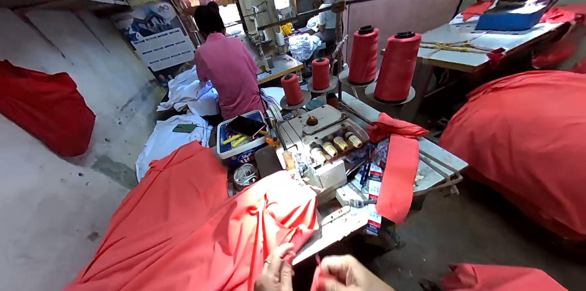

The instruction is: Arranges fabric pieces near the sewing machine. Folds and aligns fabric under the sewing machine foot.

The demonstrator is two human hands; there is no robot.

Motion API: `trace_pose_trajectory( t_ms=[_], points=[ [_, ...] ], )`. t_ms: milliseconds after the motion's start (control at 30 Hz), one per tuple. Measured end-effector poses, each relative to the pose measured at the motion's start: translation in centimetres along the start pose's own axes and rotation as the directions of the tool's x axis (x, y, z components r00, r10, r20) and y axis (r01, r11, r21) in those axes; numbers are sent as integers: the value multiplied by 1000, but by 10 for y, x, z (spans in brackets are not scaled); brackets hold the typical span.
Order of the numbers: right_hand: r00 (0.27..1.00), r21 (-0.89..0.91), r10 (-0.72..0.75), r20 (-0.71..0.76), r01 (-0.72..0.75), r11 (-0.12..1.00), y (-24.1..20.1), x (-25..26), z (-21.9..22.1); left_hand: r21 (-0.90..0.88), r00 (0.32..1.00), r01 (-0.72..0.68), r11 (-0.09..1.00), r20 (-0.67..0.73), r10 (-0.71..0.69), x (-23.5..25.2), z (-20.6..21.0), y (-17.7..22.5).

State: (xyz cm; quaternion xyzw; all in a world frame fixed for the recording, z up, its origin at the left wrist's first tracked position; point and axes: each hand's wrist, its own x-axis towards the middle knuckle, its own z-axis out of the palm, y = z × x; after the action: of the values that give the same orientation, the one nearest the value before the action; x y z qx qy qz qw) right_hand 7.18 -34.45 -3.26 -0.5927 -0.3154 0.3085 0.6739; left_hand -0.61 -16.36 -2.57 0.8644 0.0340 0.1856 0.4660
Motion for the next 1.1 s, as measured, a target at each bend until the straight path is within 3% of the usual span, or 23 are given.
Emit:
trace_pose_trajectory(
  t_ms=[67, 133, 233, 300, 500, 600, 667, 733, 867, 967, 1033, 1100],
  points=[
    [985, 107, 1, -172, 18, 994, -4, 8, 3, -328, 991, 45, 944, -101, -83, -9, 12, -3],
    [966, 158, 57, -253, -17, 987, -14, 14, 3, -467, 996, -36, 884, -88, -6, -20, 23, -5],
    [960, 199, 155, -235, -109, 974, -17, 17, -1, -262, 959, -280, 924, -123, 255, -18, 32, -20],
    [965, 161, 176, -195, -146, 976, -9, 17, -6, -137, 929, -369, 919, -94, 359, -7, 18, -28],
    [992, -228, 24, 128, 6, 974, -2, 20, -30, 63, 830, -487, 871, 343, 439, 24, -21, -24],
    [961, -238, -7, 276, 76, 968, -11, 23, -34, 38, 795, -458, 888, 466, 389, 37, -19, -20],
    [948, -238, 49, 314, 29, 971, -14, 23, -37, -119, 780, -368, 922, 500, 376, 42, -13, -25],
    [942, -231, 63, 330, 15, 973, -15, 23, -41, -362, 785, -176, 915, 509, 353, 41, -3, -34],
    [924, -154, -15, 382, 79, 985, -14, 23, -46, -714, 799, 235, 660, 528, 287, 29, 26, -43],
    [929, -101, -59, 364, 102, 990, -14, 22, -47, -771, 816, 301, 561, 512, 266, 25, 36, -42],
    [940, -116, -66, 336, 111, 987, -15, 20, -48, -699, 822, 245, 672, 518, 239, 30, 28, -34],
    [962, -221, -46, 270, 108, 969, -12, 16, -47, -451, 815, 123, 884, 555, 169, 42, 4, -25]
  ],
)
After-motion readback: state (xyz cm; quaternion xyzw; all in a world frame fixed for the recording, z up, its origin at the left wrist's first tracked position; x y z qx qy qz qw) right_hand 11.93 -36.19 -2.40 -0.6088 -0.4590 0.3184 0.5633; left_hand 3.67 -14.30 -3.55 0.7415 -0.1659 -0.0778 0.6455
